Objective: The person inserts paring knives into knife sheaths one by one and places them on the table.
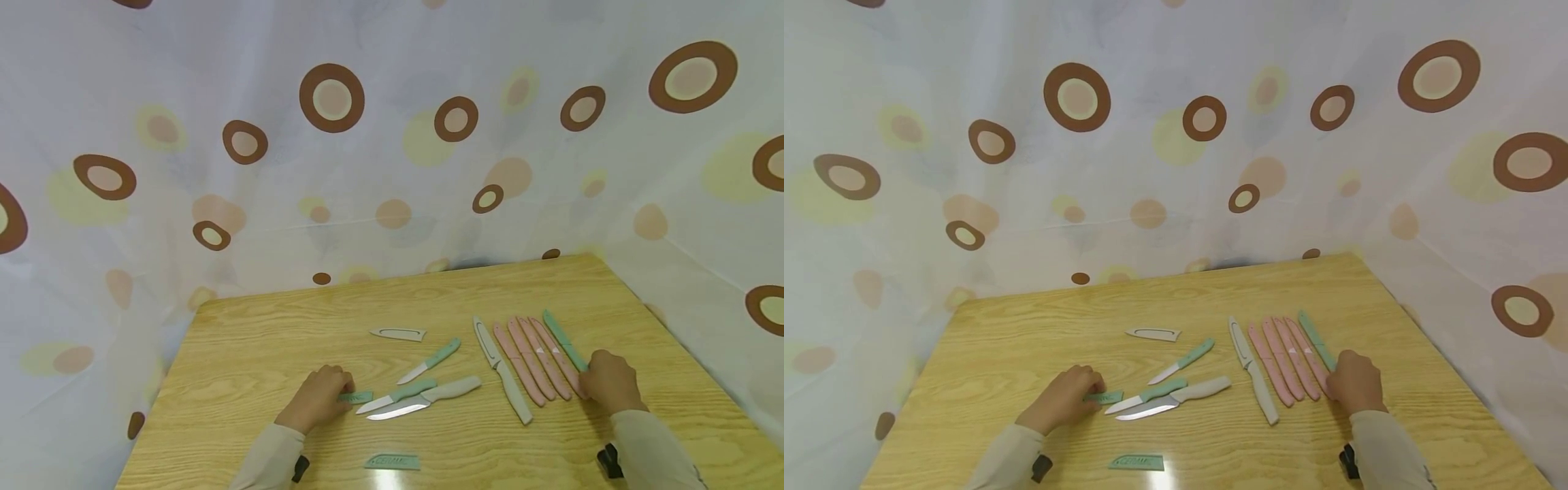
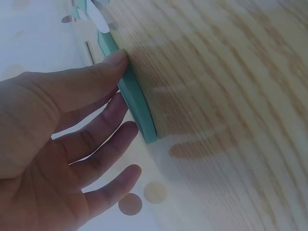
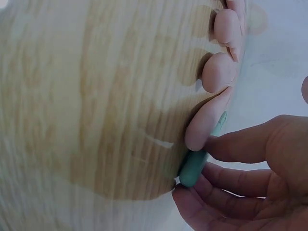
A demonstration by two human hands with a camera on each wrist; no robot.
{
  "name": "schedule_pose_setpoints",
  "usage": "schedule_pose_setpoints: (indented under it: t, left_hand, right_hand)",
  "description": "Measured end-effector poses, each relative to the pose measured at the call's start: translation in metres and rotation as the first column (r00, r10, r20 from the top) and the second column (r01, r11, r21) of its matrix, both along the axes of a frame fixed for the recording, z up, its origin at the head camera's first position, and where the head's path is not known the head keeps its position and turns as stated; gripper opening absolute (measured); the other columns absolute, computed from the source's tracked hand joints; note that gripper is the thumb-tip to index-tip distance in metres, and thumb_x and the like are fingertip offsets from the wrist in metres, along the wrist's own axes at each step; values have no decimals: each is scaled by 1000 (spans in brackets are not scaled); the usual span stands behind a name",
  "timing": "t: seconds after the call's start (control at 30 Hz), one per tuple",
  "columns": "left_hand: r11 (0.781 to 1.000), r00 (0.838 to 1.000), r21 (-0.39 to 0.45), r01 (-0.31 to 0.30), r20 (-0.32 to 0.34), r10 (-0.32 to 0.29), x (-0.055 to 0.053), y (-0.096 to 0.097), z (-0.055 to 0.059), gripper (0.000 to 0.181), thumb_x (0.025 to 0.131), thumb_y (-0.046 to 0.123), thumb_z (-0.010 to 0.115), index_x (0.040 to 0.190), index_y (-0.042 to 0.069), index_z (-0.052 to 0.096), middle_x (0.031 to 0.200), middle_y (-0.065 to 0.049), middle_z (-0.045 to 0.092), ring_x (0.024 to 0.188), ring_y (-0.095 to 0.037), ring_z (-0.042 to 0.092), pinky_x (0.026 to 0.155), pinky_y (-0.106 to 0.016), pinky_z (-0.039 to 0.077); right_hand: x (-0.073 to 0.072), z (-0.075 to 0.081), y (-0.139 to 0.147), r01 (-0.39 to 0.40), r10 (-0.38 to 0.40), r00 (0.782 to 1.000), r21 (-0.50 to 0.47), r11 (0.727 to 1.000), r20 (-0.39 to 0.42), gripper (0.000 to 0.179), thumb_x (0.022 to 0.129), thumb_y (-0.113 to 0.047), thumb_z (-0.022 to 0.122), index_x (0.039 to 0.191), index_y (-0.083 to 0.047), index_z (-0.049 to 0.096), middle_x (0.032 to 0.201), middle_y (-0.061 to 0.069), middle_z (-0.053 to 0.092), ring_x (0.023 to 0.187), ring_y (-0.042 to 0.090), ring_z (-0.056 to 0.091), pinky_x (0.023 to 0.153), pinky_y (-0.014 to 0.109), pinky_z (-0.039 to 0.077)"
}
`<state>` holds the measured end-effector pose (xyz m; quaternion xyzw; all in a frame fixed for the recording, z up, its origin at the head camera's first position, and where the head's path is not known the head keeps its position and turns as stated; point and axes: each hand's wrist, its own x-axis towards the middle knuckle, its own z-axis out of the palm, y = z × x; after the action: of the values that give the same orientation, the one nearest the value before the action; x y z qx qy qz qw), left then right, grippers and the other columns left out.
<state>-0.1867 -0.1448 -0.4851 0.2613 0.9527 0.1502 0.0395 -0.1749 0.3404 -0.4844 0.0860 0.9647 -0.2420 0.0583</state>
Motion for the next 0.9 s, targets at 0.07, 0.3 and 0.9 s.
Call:
schedule_pose_setpoints:
  t: [0.07,0.3,0.9]
  left_hand:
    - [1000,1000,2,-3,-1,3,0,0,0,18,76,12,80,89,8,69,84,-1,61,80,-16,55,72,-35,51]
    - [1000,1000,-8,6,-22,-6,1,0,2,17,77,13,80,89,6,69,83,-1,60,79,-15,53,71,-31,50]
    - [985,900,148,88,-437,-15,-9,13,23,21,87,13,71,106,6,65,101,-3,65,96,-19,59,82,-32,53]
  right_hand:
    - [1,1,-1,-5,5,1000,2,1000,-6,25,79,-1,47,57,-10,42,50,-1,36,46,14,35,43,27,32]
    - [1,4,-3,-28,32,996,46,999,-81,29,87,-9,44,80,17,57,75,31,59,66,43,58,57,48,51]
    - [18,13,-81,-171,192,892,87,981,-408,37,83,-3,69,109,21,57,90,31,64,65,32,61,53,36,54]
